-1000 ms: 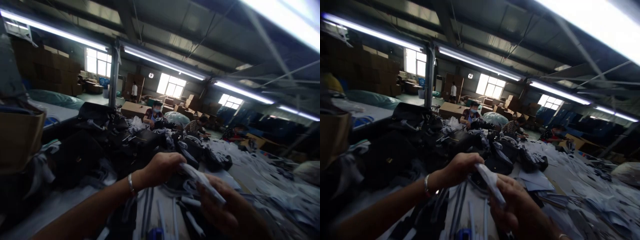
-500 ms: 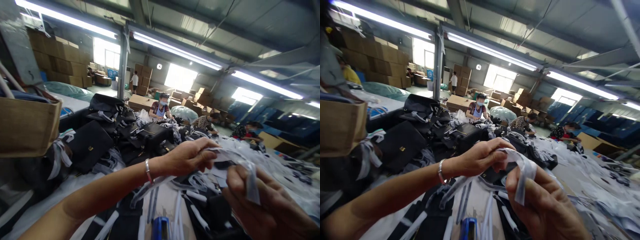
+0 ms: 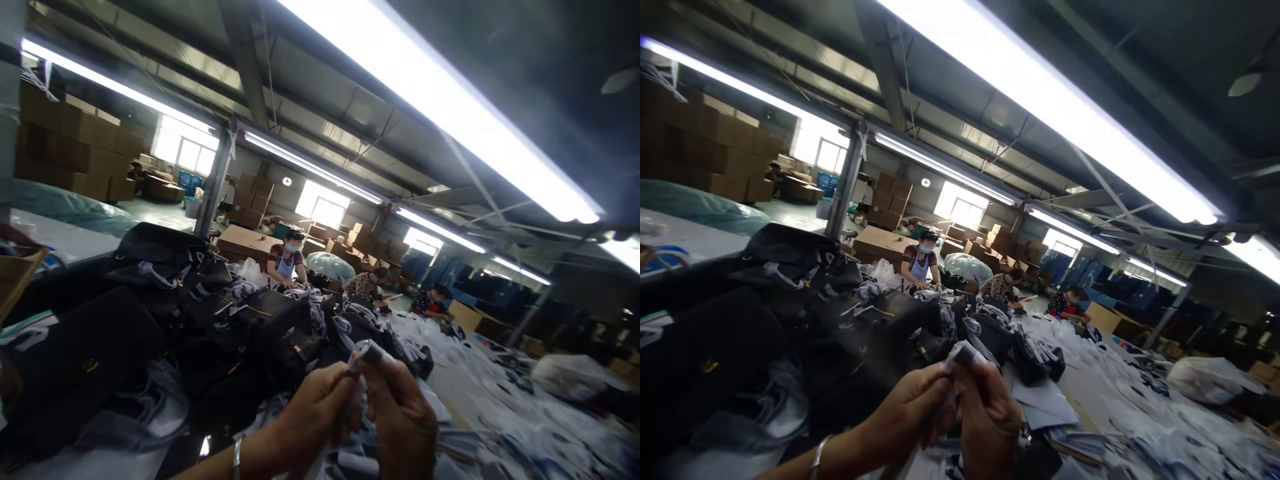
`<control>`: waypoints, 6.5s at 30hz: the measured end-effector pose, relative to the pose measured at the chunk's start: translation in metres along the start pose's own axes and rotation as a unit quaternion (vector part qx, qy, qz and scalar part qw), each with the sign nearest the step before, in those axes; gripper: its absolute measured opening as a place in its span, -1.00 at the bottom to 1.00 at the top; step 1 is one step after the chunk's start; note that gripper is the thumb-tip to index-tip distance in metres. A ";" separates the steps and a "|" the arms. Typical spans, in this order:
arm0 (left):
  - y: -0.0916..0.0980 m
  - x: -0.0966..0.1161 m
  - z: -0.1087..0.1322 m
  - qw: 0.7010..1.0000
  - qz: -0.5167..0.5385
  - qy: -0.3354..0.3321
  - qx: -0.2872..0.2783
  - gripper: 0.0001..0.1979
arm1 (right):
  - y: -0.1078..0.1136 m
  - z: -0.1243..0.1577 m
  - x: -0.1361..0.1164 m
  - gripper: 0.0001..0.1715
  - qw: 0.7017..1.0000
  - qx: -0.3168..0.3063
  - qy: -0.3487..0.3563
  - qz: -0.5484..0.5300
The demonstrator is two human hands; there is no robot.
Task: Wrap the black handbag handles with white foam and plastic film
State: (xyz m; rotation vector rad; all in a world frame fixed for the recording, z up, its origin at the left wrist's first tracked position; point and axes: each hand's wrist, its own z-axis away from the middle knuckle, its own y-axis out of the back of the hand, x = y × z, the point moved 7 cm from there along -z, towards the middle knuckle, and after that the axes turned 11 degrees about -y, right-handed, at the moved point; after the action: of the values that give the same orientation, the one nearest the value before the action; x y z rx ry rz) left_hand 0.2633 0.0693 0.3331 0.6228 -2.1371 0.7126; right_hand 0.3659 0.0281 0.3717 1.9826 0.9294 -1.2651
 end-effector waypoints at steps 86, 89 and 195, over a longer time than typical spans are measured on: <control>0.018 -0.050 0.067 0.998 -0.045 0.027 0.035 -0.56 | -0.006 0.061 0.091 -0.63 0.977 -0.106 -0.176 -0.064; 0.017 -0.059 0.068 0.996 0.037 0.054 0.058 -0.59 | -0.007 0.063 0.087 -0.63 0.978 -0.072 -0.178 -0.082; 0.066 -0.079 0.119 0.893 -0.399 0.068 -0.197 -0.77 | -0.055 0.081 0.119 -0.68 0.922 -0.222 0.079 0.308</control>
State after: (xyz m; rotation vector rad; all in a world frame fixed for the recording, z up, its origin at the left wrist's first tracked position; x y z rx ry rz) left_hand 0.2052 0.0538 0.1877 1.0769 -1.6023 -0.1296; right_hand 0.3162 0.0239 0.2255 1.8070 0.5235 -0.4935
